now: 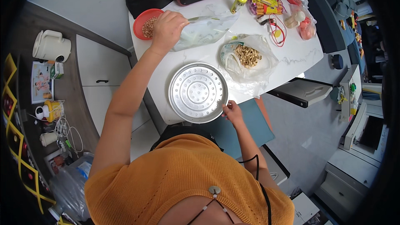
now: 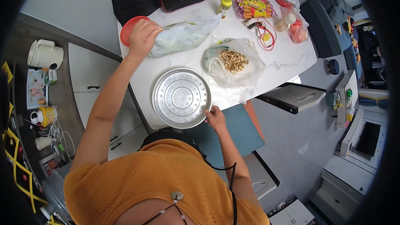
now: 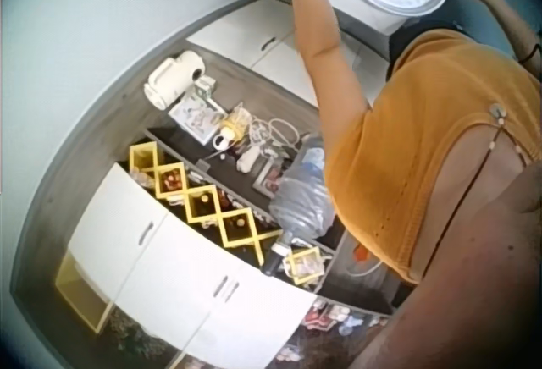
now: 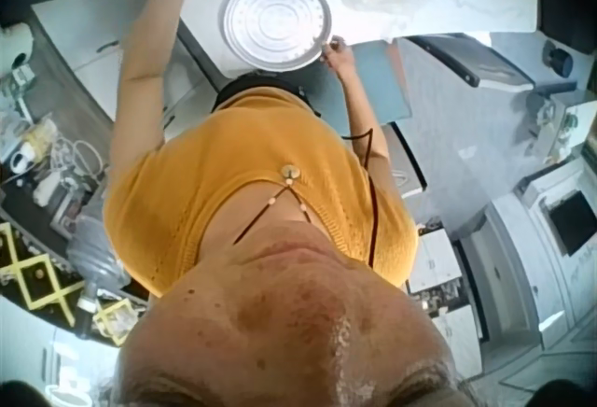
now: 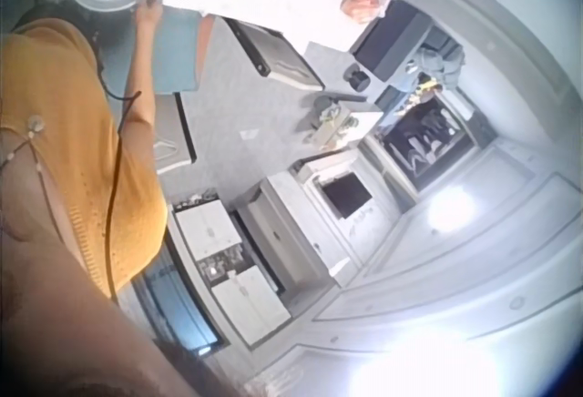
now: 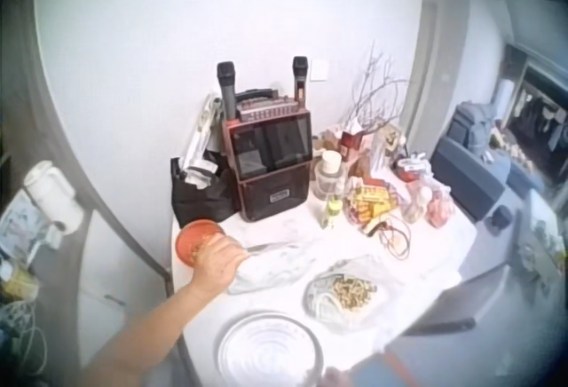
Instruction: The person retrieves a bag of long green beans from the refrigerator, brings them to a table, and begins trimming the ends by hand and with scissors.
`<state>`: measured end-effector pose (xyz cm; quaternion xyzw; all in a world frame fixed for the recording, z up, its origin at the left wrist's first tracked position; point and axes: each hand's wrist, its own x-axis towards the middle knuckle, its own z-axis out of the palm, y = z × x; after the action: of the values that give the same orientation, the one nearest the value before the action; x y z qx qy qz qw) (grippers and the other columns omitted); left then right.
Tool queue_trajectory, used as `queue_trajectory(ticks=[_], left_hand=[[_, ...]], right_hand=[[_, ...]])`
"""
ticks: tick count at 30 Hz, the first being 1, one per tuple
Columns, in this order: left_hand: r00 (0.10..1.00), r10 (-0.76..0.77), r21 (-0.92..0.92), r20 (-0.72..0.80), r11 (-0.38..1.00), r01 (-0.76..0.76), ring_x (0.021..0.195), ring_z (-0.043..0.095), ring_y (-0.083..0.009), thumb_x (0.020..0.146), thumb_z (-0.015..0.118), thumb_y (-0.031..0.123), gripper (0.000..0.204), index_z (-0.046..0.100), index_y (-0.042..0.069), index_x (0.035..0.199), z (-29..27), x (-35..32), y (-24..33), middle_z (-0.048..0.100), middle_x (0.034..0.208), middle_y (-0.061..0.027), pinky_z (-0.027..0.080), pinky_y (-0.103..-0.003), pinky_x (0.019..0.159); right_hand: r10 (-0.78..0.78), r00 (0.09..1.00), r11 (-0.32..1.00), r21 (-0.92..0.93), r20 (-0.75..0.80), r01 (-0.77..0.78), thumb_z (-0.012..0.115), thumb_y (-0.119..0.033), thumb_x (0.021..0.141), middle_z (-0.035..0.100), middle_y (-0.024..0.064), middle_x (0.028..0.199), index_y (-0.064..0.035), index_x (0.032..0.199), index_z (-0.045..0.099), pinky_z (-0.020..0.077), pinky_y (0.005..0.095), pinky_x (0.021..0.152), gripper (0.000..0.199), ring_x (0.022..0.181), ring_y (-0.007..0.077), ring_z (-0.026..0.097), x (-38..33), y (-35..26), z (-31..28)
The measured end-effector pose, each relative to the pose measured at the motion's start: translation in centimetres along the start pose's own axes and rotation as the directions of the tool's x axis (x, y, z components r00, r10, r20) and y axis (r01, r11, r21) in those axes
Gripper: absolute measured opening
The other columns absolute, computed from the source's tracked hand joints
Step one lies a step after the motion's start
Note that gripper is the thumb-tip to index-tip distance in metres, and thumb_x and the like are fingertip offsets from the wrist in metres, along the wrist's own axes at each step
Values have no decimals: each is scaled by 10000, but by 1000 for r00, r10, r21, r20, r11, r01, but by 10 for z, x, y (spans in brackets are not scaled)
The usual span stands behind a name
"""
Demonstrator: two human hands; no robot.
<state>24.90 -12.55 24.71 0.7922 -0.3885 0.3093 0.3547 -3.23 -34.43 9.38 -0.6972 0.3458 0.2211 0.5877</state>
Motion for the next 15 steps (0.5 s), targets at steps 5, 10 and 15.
queue_trajectory(ticks=[5,10,15], left_hand=[[995,-95,55,28,994,93,714,532,-251,695,632,48,63,573,32,709,-5,-33,-11,576,720,-75,412,-330,644],[984,-173,80,32,982,170,713,530,-250,701,628,50,64,567,31,707,-21,-66,-20,570,719,-75,410,-335,648],[966,-256,71,36,965,253,726,518,-263,703,625,59,65,563,40,714,-22,-71,-27,558,736,-72,414,-355,659]], right_hand=[[-8,999,998,60,-50,11,612,-163,803,582,83,848,-6,976,463,462,242,429,277,534,117,575,5,7,9],[-8,999,996,91,-41,11,602,-113,805,564,78,763,-7,875,449,449,231,403,198,508,121,567,5,4,10],[-68,996,997,44,-49,70,589,-94,808,547,63,687,-25,825,424,440,237,397,180,491,124,554,9,3,7]])
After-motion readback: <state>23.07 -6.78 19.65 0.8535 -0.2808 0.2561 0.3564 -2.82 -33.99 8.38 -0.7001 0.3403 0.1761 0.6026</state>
